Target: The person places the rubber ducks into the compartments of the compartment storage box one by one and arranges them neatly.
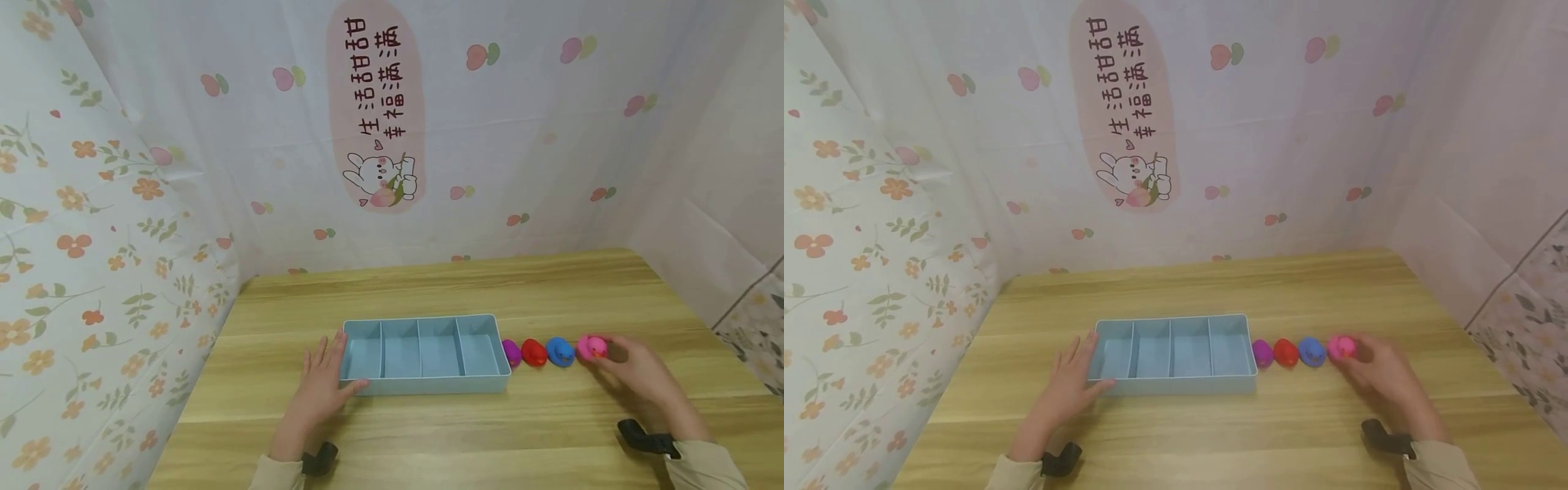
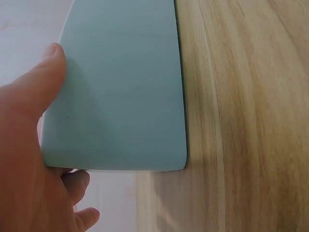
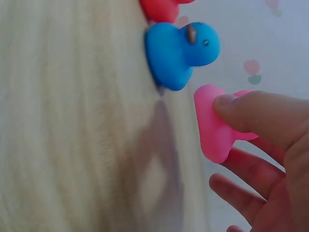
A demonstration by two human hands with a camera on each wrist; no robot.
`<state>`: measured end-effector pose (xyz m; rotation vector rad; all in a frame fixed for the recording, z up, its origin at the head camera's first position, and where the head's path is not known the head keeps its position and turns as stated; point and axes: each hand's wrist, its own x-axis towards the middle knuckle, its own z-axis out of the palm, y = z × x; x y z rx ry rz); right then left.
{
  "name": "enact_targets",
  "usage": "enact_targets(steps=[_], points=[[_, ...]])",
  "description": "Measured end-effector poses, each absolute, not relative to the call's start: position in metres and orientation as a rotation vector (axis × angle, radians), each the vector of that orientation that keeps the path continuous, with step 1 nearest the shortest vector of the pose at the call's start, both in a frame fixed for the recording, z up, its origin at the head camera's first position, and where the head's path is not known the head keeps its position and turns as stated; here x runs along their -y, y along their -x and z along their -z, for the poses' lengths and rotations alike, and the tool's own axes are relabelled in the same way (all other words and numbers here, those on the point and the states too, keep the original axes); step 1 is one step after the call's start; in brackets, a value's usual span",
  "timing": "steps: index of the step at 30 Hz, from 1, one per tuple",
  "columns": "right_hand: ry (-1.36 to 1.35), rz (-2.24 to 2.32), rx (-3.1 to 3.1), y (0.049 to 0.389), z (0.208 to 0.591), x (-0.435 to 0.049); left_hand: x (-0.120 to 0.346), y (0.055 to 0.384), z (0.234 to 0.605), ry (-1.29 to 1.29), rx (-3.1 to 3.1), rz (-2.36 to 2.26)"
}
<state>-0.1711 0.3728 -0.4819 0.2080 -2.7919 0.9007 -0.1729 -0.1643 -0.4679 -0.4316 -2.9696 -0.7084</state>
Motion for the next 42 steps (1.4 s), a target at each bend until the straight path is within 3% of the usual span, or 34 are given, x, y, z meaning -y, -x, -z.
enact_targets(steps=[20, 42], points=[[-0.257, -0.916, 2.753, 0.179, 0.443, -0.339, 0.167, 0.176, 0.476, 0.461, 2.930, 0.743], [-0.292, -0.961, 2.786, 0.187, 0.437, -0.277, 0.169, 0.178, 0.473, 0.506, 2.932, 0.745]])
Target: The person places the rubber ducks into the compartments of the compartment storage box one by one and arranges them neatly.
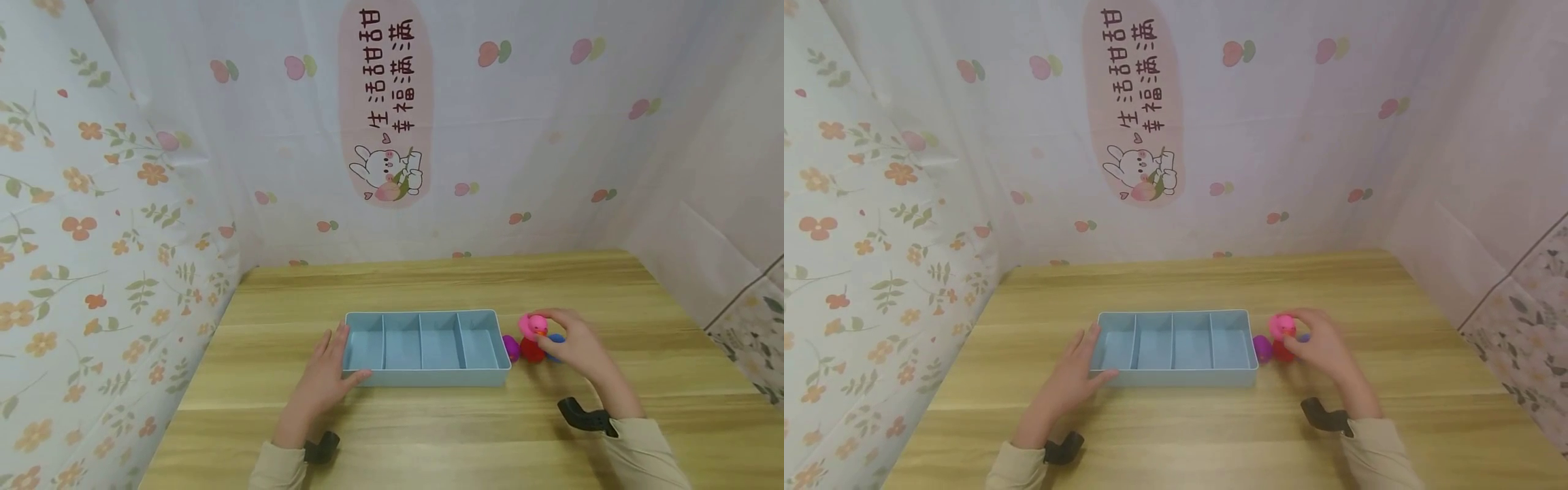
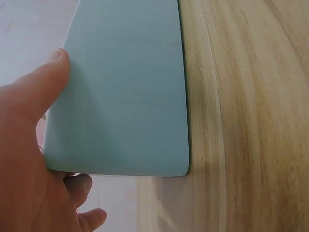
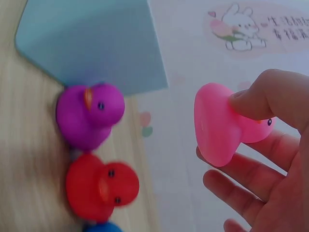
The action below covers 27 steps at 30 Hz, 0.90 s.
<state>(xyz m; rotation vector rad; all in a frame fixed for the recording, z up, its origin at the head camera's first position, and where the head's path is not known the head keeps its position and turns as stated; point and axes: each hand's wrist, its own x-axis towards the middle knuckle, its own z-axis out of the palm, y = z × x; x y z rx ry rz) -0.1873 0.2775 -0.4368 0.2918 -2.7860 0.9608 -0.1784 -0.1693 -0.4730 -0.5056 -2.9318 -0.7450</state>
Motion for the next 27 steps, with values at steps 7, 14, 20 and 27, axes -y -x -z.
enact_targets(steps=[7, 14, 20, 27], points=[[-0.410, -0.909, 2.761, 0.195, 0.431, -0.254, 0.169, 0.178, 0.472, 0.512, 2.931, 0.765], [-0.478, -0.930, 2.774, 0.200, 0.429, -0.234, 0.171, 0.177, 0.472, 0.524, 2.911, 0.774], [-0.502, -0.956, 2.764, 0.204, 0.435, -0.216, 0.171, 0.177, 0.472, 0.529, 2.905, 0.768], [-0.582, -0.976, 2.710, 0.208, 0.434, -0.198, 0.172, 0.176, 0.471, 0.527, 2.926, 0.812]])
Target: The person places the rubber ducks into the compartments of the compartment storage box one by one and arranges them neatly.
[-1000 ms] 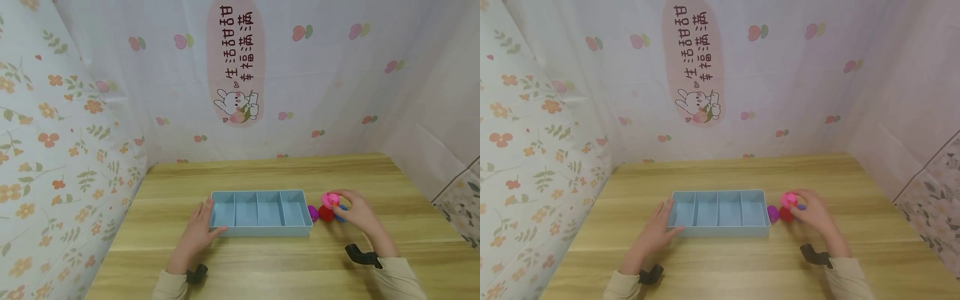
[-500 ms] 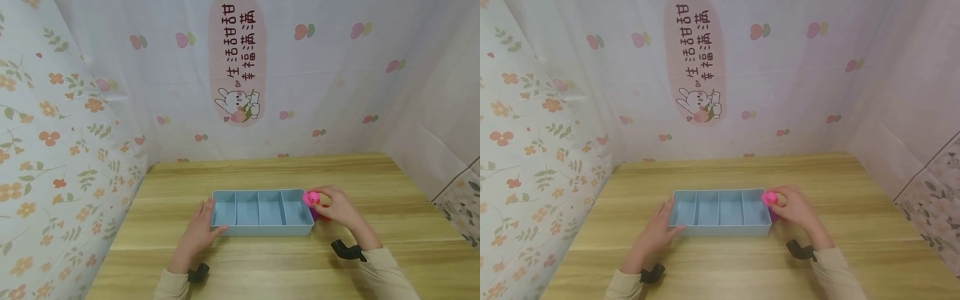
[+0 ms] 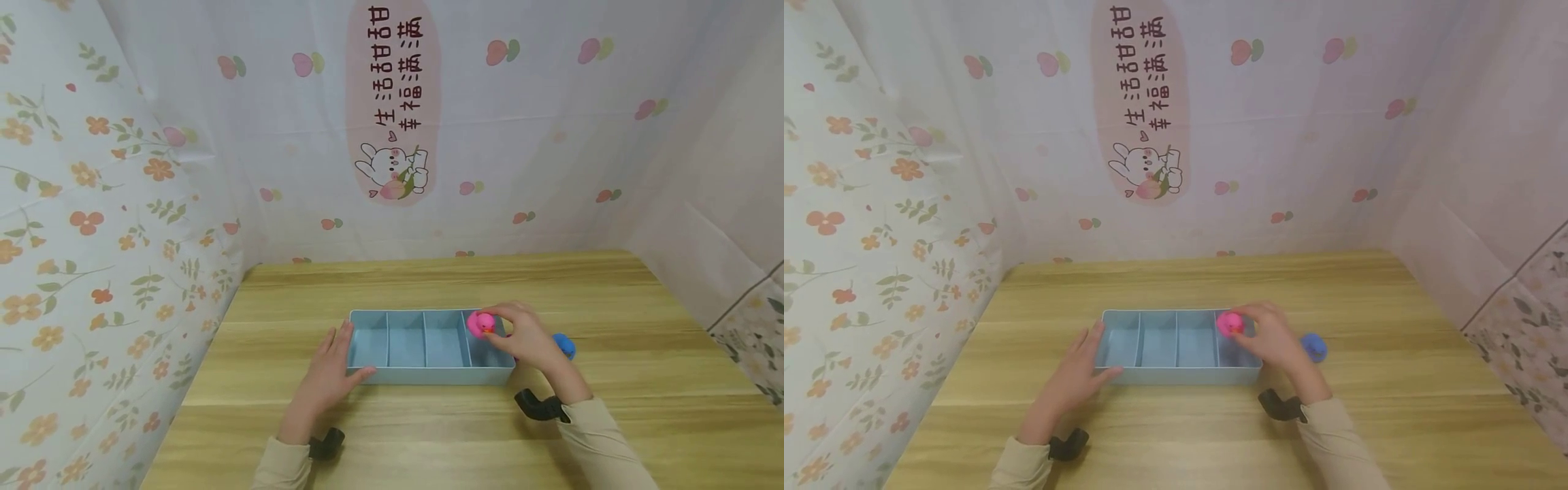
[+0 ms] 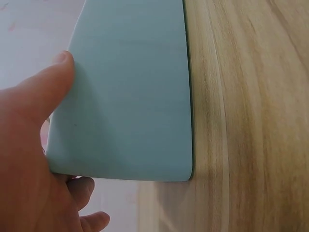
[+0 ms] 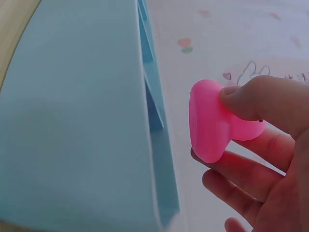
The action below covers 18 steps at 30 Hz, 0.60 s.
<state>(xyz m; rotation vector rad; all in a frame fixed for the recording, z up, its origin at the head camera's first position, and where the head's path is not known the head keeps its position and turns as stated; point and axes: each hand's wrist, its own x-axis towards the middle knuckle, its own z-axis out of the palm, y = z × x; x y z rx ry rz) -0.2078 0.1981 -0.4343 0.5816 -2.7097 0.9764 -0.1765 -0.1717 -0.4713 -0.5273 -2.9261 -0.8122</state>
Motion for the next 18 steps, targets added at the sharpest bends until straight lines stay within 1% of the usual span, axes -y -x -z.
enact_targets(steps=[18], points=[[-0.635, -1.040, 2.730, 0.213, 0.430, -0.151, 0.172, 0.176, 0.468, 0.510, 2.933, 0.834]])
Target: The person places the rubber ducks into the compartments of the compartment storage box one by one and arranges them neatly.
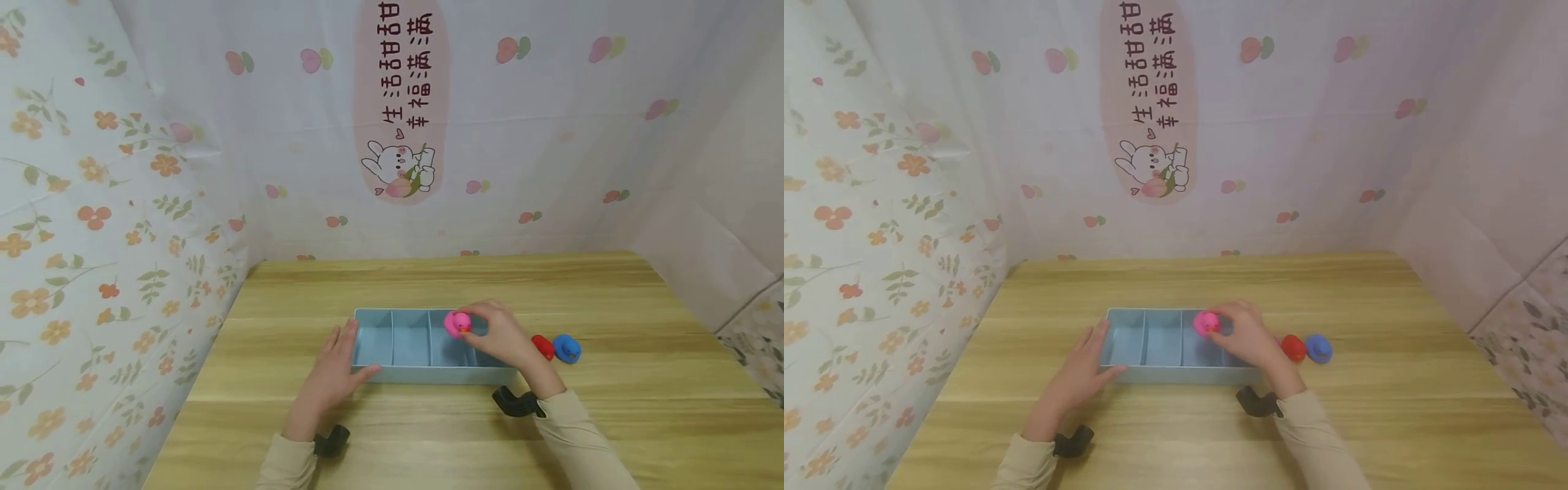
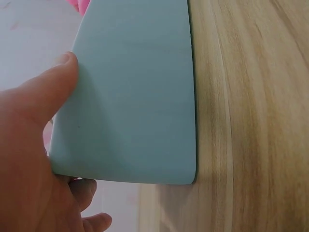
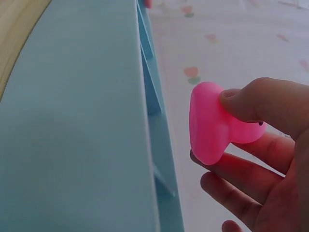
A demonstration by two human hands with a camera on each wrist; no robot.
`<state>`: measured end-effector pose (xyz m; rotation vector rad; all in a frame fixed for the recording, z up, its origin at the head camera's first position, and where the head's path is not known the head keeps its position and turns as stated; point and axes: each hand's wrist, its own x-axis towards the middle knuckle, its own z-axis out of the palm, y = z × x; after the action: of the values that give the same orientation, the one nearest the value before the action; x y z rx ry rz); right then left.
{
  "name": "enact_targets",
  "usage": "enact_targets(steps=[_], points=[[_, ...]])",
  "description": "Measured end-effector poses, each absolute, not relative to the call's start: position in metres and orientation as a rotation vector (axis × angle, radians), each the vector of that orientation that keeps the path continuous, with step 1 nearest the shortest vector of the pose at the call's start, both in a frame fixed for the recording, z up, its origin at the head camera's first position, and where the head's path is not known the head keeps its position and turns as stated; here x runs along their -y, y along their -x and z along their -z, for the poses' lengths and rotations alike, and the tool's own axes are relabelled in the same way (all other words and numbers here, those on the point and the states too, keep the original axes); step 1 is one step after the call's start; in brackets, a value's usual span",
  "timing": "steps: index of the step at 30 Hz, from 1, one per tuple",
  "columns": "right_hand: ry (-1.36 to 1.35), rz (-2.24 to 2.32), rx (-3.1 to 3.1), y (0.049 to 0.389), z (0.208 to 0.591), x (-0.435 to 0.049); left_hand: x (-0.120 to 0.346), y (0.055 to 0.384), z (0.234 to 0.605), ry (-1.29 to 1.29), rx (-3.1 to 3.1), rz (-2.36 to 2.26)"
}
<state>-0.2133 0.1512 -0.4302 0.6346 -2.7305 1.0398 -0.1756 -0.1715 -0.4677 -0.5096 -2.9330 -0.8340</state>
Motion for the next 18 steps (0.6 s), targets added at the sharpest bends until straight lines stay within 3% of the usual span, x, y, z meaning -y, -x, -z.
enact_targets(steps=[18], points=[[-0.753, -0.979, 2.732, 0.220, 0.418, -0.090, 0.172, 0.177, 0.471, 0.519, 2.932, 0.806]])
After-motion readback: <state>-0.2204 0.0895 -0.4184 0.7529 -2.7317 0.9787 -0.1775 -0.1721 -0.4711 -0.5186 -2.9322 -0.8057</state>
